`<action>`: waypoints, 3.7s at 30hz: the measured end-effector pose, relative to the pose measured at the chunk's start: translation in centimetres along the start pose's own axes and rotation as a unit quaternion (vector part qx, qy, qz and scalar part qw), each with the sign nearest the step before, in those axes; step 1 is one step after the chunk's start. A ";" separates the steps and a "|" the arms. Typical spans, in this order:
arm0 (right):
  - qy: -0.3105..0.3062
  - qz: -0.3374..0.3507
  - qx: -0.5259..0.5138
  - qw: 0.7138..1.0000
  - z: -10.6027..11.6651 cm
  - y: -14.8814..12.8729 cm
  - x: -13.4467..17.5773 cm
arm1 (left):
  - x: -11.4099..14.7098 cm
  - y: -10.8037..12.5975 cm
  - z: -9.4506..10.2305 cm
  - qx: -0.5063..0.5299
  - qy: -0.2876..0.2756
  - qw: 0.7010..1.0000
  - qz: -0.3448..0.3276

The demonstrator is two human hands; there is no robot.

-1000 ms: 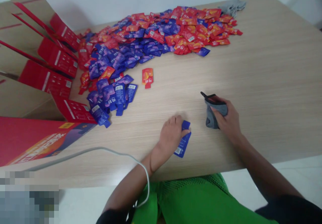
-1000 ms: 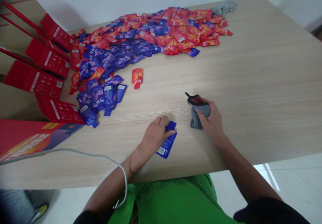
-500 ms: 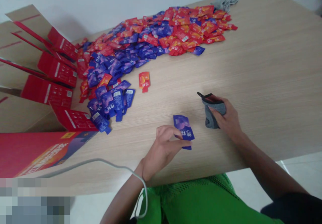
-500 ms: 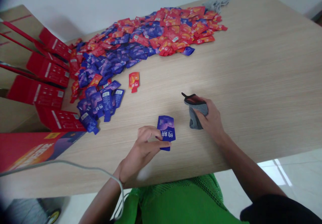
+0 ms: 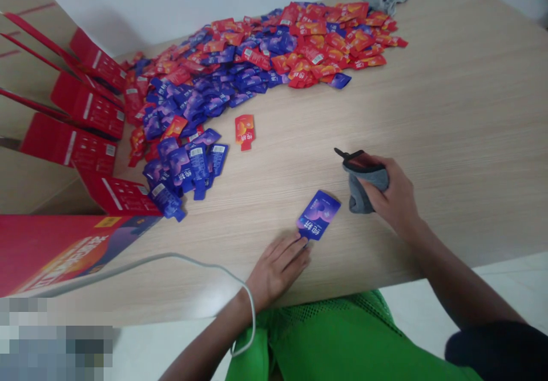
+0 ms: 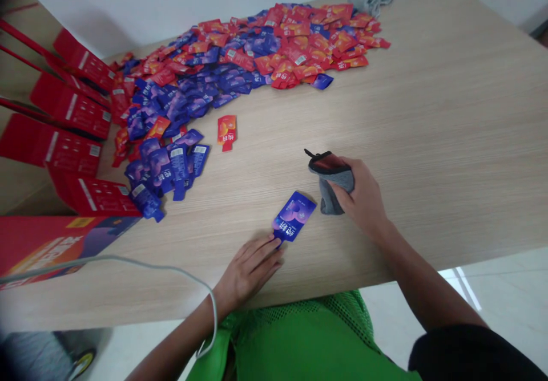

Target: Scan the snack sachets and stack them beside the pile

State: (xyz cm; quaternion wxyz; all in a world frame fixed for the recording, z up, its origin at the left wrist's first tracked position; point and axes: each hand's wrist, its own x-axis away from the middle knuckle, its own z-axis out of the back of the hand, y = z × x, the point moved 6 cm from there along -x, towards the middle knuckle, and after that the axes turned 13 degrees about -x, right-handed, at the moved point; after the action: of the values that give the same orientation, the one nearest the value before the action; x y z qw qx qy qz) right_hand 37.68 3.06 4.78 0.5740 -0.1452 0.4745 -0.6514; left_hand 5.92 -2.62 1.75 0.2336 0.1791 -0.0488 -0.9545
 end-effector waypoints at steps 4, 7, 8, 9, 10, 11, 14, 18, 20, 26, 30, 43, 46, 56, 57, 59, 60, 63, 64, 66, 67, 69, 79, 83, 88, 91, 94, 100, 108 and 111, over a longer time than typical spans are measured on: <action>-0.071 0.068 -0.023 0.995 -2.2 -4.5 2.2 | 0.5 0.1 -0.6 0.021 -0.005 1.000 -0.019; -0.243 0.169 -0.028 0.955 -6.7 -7.5 5.8 | 0.8 0.3 -0.7 0.025 -0.012 0.999 -0.023; -0.293 0.197 -0.017 0.935 -8.1 -7.9 7.0 | 0.8 0.4 -0.7 0.022 -0.014 0.999 -0.025; -0.331 0.219 -0.001 0.918 -9.3 -8.0 7.7 | 0.8 0.5 -0.6 0.017 -0.016 0.999 -0.029; -0.352 0.234 0.017 0.906 -10.1 -7.7 8.0 | 0.8 0.6 -0.6 0.011 -0.017 0.999 -0.035; -0.357 0.244 0.033 0.901 -10.6 -7.2 7.7 | 0.8 0.8 -0.6 0.002 -0.019 0.999 -0.042; -0.320 0.237 0.080 0.914 -10.3 -5.2 4.1 | 0.6 1.1 -0.4 -0.026 -0.023 0.998 -0.059; -0.225 0.203 0.112 0.946 -8.0 -4.5 -1.3 | 0.5 1.5 -0.5 -0.054 -0.024 0.996 -0.068; -0.195 0.205 0.083 0.955 -7.2 -5.7 -1.2 | 0.5 1.7 -0.8 -0.059 -0.030 0.995 -0.070; -0.354 0.289 0.045 0.888 -10.6 -8.7 6.9 | 0.9 1.8 -1.5 -0.047 -0.045 0.996 -0.061; -0.351 0.260 0.071 0.897 -11.6 -6.4 5.1 | 0.6 1.8 -1.1 -0.047 -0.031 0.996 -0.064; -0.242 0.253 0.032 0.936 -7.8 -8.5 1.3 | 0.5 1.6 -1.0 -0.023 -0.029 0.998 -0.043; -0.363 0.294 0.036 0.883 -10.5 -8.7 5.8 | 0.5 1.6 -1.1 -0.010 -0.027 0.999 -0.042; -0.270 0.236 0.133 0.924 -9.8 -3.8 -4.3 | 0.6 1.6 -1.1 -0.028 -0.027 0.998 -0.041; -0.241 0.232 0.125 0.934 -9.0 -4.4 -5.0 | 0.6 1.5 -1.0 -0.026 -0.025 0.999 -0.040; -0.188 0.233 0.082 0.951 -7.6 -6.1 -4.7 | 0.6 1.5 -1.0 -0.021 -0.022 0.999 -0.036; -0.178 0.239 0.054 0.953 -7.3 -7.1 -3.7 | 0.5 1.5 -1.0 -0.017 -0.023 0.999 -0.033; -0.275 0.277 0.013 0.921 -8.7 -9.2 1.7 | 0.5 1.4 -1.0 -0.002 -0.017 1.000 -0.024; -0.329 0.289 0.020 0.899 -9.7 -9.3 3.6 | 0.5 1.4 -1.0 0.004 -0.016 1.000 -0.021; -0.379 0.302 0.025 0.874 -11.2 -8.8 6.2 | 0.4 1.4 -1.0 0.010 -0.014 1.000 -0.020; -0.384 0.303 0.027 0.872 -11.7 -8.2 6.6 | 0.4 1.4 -1.0 0.009 -0.014 1.000 -0.023; -0.364 0.295 0.033 0.883 -12.2 -6.7 5.6 | 0.3 1.5 -1.0 0.000 -0.013 0.999 -0.029; -0.173 0.236 0.084 0.952 -8.2 -5.5 -5.4 | 0.1 1.5 -0.7 -0.017 -0.001 1.000 -0.022; -0.207 0.268 -0.005 0.941 -7.5 -8.8 -0.1 | 0.2 1.5 -0.8 -0.009 -0.006 1.000 -0.020; -0.380 0.295 0.012 0.877 -11.1 -8.5 6.9 | 0.3 1.3 -1.0 0.002 -0.007 1.000 -0.013; -0.365 0.282 0.025 0.887 -12.1 -6.9 5.6 | 0.2 1.5 -0.9 -0.004 -0.007 1.000 -0.018; -0.344 0.270 0.047 0.898 -12.5 -5.5 2.3 | 0.0 1.5 -0.8 -0.013 -0.004 1.000 -0.018; -0.269 0.236 0.140 0.923 -11.0 -3.7 -4.5 | 0.2 1.5 -0.9 -0.028 -0.001 0.999 -0.022; -0.298 0.297 0.002 0.907 -9.4 -9.0 2.5 | 0.0 1.3 -0.8 -0.018 0.005 1.000 -0.012; -0.372 0.310 0.021 0.875 -11.4 -8.5 5.8 | 0.0 1.3 -0.8 -0.007 0.007 1.000 -0.010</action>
State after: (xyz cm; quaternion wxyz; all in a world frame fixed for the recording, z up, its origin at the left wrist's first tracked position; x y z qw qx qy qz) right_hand 22.39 2.14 3.54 0.8835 -0.2106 0.2325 -0.3480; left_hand 6.78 -3.78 1.20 0.2254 0.1847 -0.0391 -0.9558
